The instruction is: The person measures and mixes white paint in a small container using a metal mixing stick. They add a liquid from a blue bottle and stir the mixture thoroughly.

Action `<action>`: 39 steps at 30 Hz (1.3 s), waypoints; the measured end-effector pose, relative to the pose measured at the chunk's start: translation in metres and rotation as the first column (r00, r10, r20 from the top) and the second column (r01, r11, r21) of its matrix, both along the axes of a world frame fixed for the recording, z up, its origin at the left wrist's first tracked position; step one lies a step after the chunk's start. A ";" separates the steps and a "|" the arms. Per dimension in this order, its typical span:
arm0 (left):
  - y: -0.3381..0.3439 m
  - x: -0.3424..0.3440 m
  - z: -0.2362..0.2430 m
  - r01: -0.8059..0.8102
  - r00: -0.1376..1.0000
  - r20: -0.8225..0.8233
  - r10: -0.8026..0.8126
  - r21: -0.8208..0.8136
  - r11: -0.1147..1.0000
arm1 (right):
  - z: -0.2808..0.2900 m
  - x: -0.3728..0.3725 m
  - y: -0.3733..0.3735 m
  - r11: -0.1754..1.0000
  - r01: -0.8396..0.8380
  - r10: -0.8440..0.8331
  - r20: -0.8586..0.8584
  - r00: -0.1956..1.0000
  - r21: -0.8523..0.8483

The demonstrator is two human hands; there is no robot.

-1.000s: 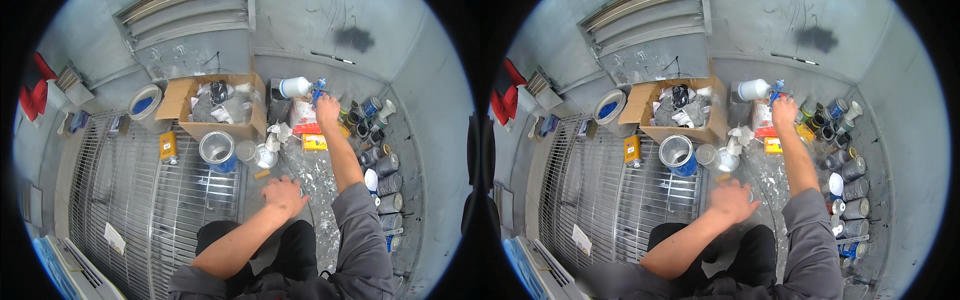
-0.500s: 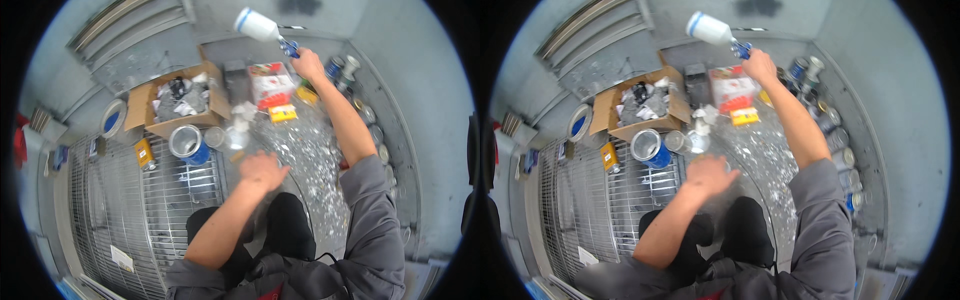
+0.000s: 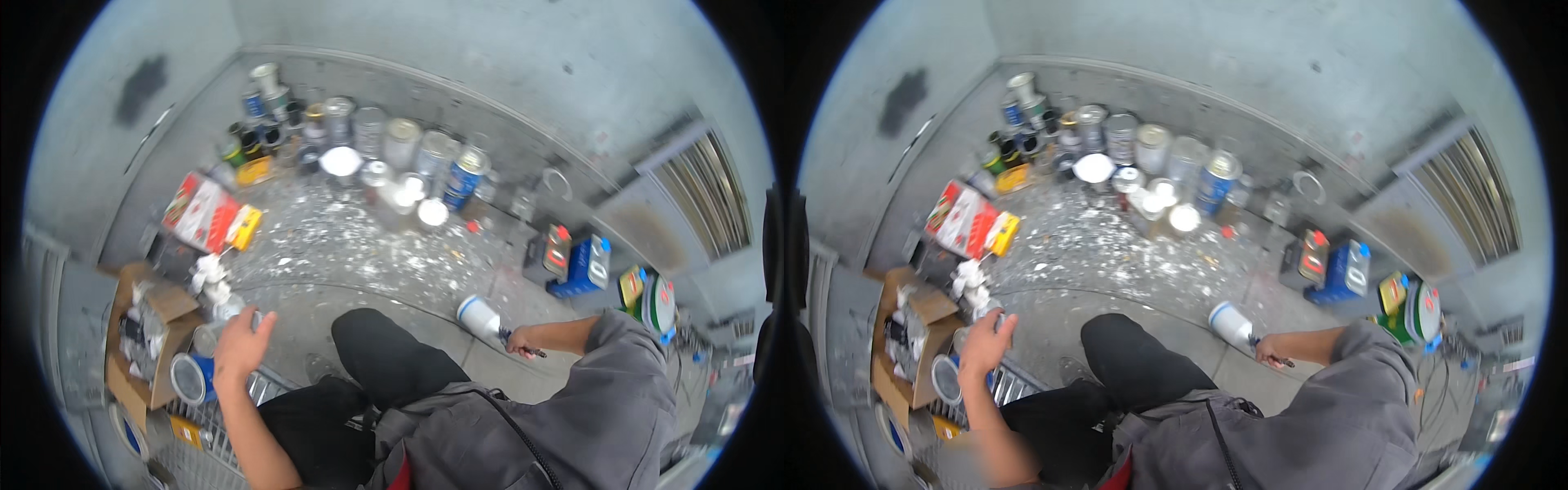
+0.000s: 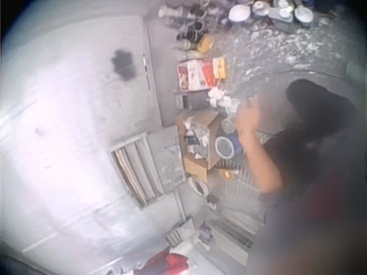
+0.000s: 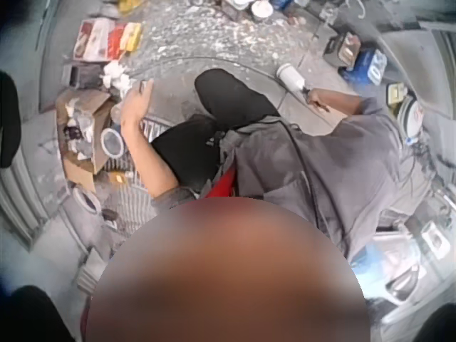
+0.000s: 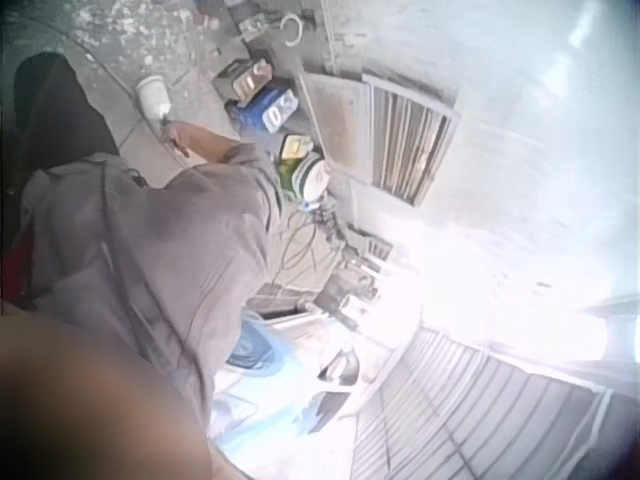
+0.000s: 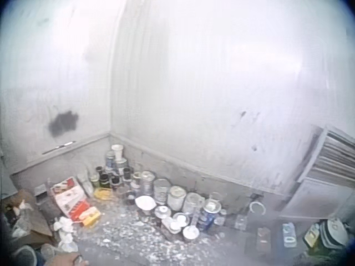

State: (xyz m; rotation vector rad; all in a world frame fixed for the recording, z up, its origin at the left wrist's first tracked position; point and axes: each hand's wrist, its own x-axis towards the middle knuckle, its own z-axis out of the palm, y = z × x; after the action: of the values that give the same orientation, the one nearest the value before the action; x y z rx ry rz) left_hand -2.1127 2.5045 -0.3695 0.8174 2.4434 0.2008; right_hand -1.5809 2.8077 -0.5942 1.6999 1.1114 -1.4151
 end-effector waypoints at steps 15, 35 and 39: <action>0.085 -0.092 -0.157 0.061 0.996 0.041 -0.081 0.365 0.929 | 0.063 -0.024 0.141 0.131 0.845 -0.096 -0.842 0.531 0.519; 0.115 -0.127 -0.369 0.438 0.884 -0.195 -0.424 0.034 0.898 | -0.006 -0.010 0.210 0.156 0.160 0.313 -0.203 0.928 0.975; 0.127 -0.149 -0.360 0.514 0.855 -0.139 -0.500 0.100 0.852 | 0.006 -0.034 0.203 0.179 -0.075 0.335 0.011 0.942 0.981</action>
State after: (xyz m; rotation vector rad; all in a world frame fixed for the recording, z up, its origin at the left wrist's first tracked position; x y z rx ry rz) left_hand -2.2622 2.6311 -0.7299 1.5374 2.2268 0.1204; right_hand -1.6149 3.0104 -0.5882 2.0064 2.6842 -0.5779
